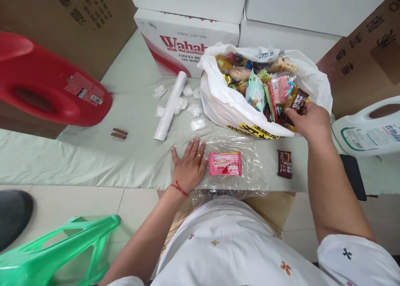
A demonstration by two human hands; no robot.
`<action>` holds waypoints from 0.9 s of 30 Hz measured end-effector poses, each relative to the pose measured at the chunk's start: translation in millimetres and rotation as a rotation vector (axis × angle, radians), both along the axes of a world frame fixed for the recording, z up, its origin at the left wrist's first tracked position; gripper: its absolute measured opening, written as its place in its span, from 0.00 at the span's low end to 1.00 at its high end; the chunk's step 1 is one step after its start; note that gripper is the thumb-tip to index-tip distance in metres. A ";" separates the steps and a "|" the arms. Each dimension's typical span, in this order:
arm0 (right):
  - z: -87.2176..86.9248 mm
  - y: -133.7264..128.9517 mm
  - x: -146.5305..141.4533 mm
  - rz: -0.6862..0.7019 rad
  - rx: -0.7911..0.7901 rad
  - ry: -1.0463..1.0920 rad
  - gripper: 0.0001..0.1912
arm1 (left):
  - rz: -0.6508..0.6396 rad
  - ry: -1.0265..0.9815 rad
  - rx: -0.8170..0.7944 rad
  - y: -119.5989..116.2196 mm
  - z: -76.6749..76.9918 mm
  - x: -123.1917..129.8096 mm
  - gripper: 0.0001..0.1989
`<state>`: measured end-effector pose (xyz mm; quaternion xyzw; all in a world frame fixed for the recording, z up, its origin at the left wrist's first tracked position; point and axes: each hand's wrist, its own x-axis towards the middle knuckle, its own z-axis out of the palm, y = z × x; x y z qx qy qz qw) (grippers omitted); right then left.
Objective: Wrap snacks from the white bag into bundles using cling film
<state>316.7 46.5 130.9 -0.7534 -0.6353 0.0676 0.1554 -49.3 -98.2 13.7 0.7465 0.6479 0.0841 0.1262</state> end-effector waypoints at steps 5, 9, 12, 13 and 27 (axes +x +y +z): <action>16.9 5.0 -19.3 0.010 0.011 -0.015 0.23 | -0.006 0.000 0.006 0.0 0.7 0.0 0.31; -5.4 13.2 -44.6 0.116 -0.024 -0.049 0.28 | 0.000 0.001 0.013 -0.1 -0.2 -0.3 0.31; -19.3 16.5 -52.1 0.132 -0.021 -0.007 0.34 | -0.005 0.005 0.017 -0.4 -0.8 -0.4 0.31; -19.2 15.9 -51.9 0.126 -0.012 0.033 0.33 | -0.007 0.006 0.018 -0.5 -0.8 -0.4 0.31; 1.0 -126.7 -101.8 0.882 -0.093 -0.031 0.26 | -0.007 -0.036 -0.019 -1.4 0.6 -5.6 0.30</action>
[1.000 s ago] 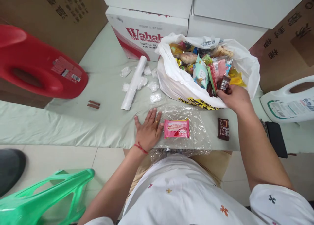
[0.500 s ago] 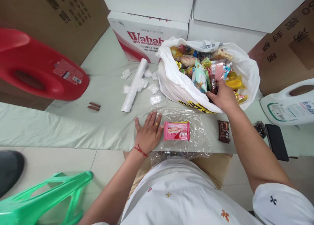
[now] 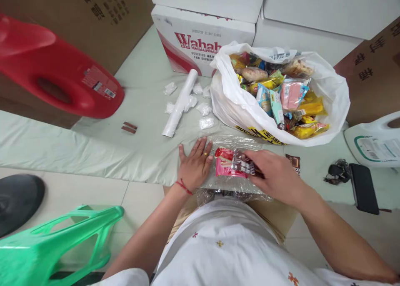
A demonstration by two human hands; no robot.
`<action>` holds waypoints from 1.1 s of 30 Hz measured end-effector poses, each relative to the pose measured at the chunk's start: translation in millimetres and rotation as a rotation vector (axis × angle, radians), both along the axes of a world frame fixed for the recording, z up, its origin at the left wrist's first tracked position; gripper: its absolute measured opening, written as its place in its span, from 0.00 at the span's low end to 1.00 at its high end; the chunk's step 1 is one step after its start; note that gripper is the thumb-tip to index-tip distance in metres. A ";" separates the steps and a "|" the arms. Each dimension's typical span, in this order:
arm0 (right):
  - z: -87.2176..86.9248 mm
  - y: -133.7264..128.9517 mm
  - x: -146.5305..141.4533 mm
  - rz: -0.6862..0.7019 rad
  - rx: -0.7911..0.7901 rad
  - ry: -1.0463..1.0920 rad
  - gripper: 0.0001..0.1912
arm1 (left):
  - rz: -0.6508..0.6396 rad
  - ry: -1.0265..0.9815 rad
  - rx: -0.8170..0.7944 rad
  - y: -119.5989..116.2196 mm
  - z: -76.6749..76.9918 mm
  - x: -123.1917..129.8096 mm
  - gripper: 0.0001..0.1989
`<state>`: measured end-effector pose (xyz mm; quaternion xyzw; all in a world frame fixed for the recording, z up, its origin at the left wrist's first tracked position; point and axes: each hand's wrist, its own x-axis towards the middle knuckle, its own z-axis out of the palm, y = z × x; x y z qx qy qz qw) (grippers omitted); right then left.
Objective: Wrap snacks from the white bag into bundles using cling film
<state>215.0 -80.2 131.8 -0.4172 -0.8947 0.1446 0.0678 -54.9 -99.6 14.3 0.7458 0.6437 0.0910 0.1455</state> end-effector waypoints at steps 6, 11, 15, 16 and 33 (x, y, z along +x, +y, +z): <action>-38.0 7.8 -27.2 0.100 0.000 -0.300 0.30 | 0.010 -0.029 -0.002 -0.4 -2.4 -2.3 0.30; -35.8 8.2 -19.7 0.138 0.034 -0.314 0.31 | 0.014 -0.040 0.003 -0.6 -0.7 -2.3 0.30; -37.0 10.3 -15.2 0.127 0.016 -0.285 0.30 | 0.009 -0.026 0.003 -0.7 -0.8 -2.1 0.30; -37.5 11.8 -14.2 0.101 0.005 -0.267 0.27 | 0.007 -0.023 0.004 -0.7 -1.3 -2.2 0.30; -64.0 -39.1 -17.5 0.202 0.386 -0.013 0.15 | 0.010 -0.047 0.010 -1.8 -0.3 -2.7 0.30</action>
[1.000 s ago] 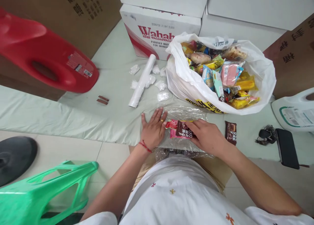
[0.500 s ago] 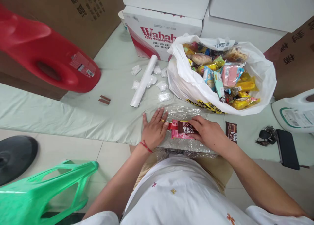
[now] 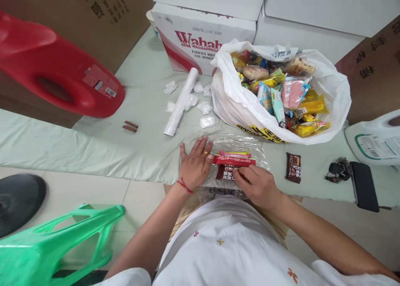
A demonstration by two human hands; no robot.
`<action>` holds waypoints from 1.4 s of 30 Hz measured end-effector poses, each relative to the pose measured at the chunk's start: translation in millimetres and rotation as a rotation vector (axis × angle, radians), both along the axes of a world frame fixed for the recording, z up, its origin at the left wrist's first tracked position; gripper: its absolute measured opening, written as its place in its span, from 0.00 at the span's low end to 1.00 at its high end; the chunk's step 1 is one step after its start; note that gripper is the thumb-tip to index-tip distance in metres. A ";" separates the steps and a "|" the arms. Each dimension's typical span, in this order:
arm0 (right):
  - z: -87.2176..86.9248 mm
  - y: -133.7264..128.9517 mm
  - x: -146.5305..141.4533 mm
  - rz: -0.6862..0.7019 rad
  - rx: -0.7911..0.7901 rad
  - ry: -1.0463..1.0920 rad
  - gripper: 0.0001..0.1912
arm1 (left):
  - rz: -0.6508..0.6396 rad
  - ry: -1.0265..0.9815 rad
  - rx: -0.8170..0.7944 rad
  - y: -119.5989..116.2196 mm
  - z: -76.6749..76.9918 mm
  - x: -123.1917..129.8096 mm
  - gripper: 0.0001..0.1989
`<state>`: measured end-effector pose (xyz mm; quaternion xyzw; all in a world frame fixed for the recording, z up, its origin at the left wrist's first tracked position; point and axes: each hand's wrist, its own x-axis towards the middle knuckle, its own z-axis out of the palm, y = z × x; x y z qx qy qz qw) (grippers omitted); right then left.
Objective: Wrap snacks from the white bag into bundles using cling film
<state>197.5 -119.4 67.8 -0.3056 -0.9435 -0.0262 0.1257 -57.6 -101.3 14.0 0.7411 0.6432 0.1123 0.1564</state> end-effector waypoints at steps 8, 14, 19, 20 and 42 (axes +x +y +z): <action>-24.9 19.1 -3.1 -0.067 0.144 0.091 0.15 | 0.003 -0.001 0.003 0.6 1.2 0.6 0.30; -15.0 20.2 0.6 -0.089 0.036 0.193 0.28 | -0.002 -0.008 0.025 0.3 -1.8 0.6 0.30; 1.2 52.8 -0.7 -0.281 -0.291 0.121 0.21 | -0.003 -0.010 0.034 0.0 -3.3 -0.1 0.30; 4.3 61.0 -2.1 -0.276 -0.364 0.053 0.20 | -0.004 -0.012 0.036 0.0 -3.6 -0.4 0.30; 9.9 27.1 -4.8 -0.076 -0.199 -0.008 0.26 | 0.005 -0.055 0.027 -0.2 -1.2 -1.5 0.31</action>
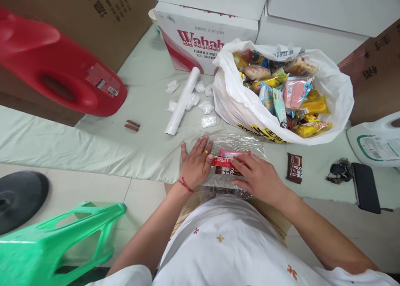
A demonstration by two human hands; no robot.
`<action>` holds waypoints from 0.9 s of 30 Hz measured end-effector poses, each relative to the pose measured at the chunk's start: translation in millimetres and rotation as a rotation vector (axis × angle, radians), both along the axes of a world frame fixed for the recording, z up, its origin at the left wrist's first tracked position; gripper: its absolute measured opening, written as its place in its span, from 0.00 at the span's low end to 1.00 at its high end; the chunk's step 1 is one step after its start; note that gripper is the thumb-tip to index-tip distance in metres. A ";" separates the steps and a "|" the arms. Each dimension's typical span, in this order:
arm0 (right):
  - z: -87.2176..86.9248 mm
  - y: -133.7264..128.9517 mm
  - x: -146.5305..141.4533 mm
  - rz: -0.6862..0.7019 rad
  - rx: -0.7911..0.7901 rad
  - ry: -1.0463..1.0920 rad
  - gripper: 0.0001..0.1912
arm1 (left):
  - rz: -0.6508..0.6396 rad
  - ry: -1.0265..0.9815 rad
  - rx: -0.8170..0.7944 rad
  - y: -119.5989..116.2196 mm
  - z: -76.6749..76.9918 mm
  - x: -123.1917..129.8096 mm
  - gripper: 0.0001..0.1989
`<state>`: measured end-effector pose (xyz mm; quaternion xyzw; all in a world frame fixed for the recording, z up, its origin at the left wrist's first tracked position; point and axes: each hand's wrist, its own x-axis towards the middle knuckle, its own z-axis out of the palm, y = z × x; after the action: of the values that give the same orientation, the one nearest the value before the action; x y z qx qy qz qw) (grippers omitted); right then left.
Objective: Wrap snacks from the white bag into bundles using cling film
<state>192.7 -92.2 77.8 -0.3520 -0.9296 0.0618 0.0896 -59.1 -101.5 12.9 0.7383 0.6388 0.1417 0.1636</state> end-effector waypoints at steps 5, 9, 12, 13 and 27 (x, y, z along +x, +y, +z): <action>0.5 1.4 -0.6 -0.025 -0.044 0.028 0.20 | 0.003 -0.005 -0.001 -0.6 -0.6 -0.6 0.32; 0.0 11.2 -0.7 -0.091 -0.145 0.028 0.18 | -0.007 -0.004 0.007 -1.2 -1.9 -1.4 0.31; -0.2 21.2 -3.3 -0.137 -0.189 -0.025 0.18 | -0.005 -0.008 0.019 -1.4 -2.4 -1.4 0.31; 0.2 24.5 -4.3 -0.151 -0.196 -0.044 0.18 | -0.004 -0.009 0.023 -1.3 -2.6 -1.3 0.31; 7.9 4.6 -3.0 0.012 -0.111 -0.084 0.22 | -0.001 -0.012 0.022 -1.0 -2.1 -1.2 0.31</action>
<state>189.7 -87.7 85.6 -0.3533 -0.9297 0.0993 0.0306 -60.3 -102.5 10.7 0.7396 0.6357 0.1530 0.1594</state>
